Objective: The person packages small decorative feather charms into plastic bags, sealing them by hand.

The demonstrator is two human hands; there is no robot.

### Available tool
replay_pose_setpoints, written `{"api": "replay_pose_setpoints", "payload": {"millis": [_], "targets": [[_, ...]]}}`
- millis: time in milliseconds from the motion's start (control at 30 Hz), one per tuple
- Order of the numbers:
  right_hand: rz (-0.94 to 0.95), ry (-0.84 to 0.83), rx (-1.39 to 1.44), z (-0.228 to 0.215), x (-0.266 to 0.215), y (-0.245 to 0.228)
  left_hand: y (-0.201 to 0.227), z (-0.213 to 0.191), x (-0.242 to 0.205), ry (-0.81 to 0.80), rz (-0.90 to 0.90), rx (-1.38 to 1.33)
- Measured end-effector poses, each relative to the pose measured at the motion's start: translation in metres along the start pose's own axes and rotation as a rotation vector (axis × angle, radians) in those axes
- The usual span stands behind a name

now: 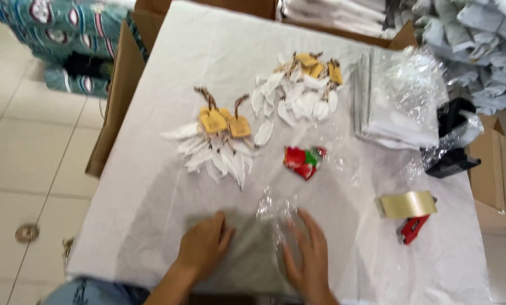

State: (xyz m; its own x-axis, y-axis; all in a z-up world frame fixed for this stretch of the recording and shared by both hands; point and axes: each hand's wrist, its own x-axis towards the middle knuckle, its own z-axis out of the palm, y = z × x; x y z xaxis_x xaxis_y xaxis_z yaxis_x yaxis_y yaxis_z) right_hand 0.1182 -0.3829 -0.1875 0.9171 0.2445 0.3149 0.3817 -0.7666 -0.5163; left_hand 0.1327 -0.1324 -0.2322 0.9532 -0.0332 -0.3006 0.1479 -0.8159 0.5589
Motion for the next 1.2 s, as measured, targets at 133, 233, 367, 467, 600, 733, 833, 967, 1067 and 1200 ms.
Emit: {"api": "replay_pose_setpoints", "payload": {"millis": [133, 233, 367, 467, 600, 733, 833, 967, 1067, 1200], "targets": [[0.002, 0.145, 0.19, 0.023, 0.098, -0.012, 0.01, 0.007, 0.001, -0.124, 0.01, 0.188], [0.102, 0.107, 0.225, 0.069, 0.166, 0.007, 0.016, 0.01, 0.0, -0.193, -0.023, 0.215], [0.388, -0.107, -0.039, 0.115, 0.237, 0.02, 0.023, 0.007, 0.007, -0.263, -0.089, 0.253], [0.386, -0.244, -0.093, 0.114, 0.263, 0.003, 0.022, 0.005, 0.014, -0.308, -0.121, 0.243], [0.465, -0.305, -0.052, 0.12, 0.281, 0.009, 0.026, -0.008, 0.013, -0.319, -0.104, 0.213], [0.424, -0.197, 0.201, 0.102, 0.269, 0.016, 0.014, 0.017, 0.013, -0.234, -0.069, 0.222], [0.414, -0.117, 0.334, 0.059, 0.243, 0.001, 0.002, 0.045, 0.011, -0.089, -0.031, 0.236], [0.228, 0.071, 0.414, 0.017, 0.205, 0.042, 0.018, 0.034, -0.004, 0.137, 0.052, 0.432], [0.304, 0.092, 0.528, -0.022, 0.167, 0.048, 0.025, 0.023, -0.004, 0.018, -0.004, 0.344], [0.354, 0.099, 0.564, -0.058, 0.13, 0.027, 0.025, 0.019, 0.005, -0.128, -0.067, 0.298]]}}
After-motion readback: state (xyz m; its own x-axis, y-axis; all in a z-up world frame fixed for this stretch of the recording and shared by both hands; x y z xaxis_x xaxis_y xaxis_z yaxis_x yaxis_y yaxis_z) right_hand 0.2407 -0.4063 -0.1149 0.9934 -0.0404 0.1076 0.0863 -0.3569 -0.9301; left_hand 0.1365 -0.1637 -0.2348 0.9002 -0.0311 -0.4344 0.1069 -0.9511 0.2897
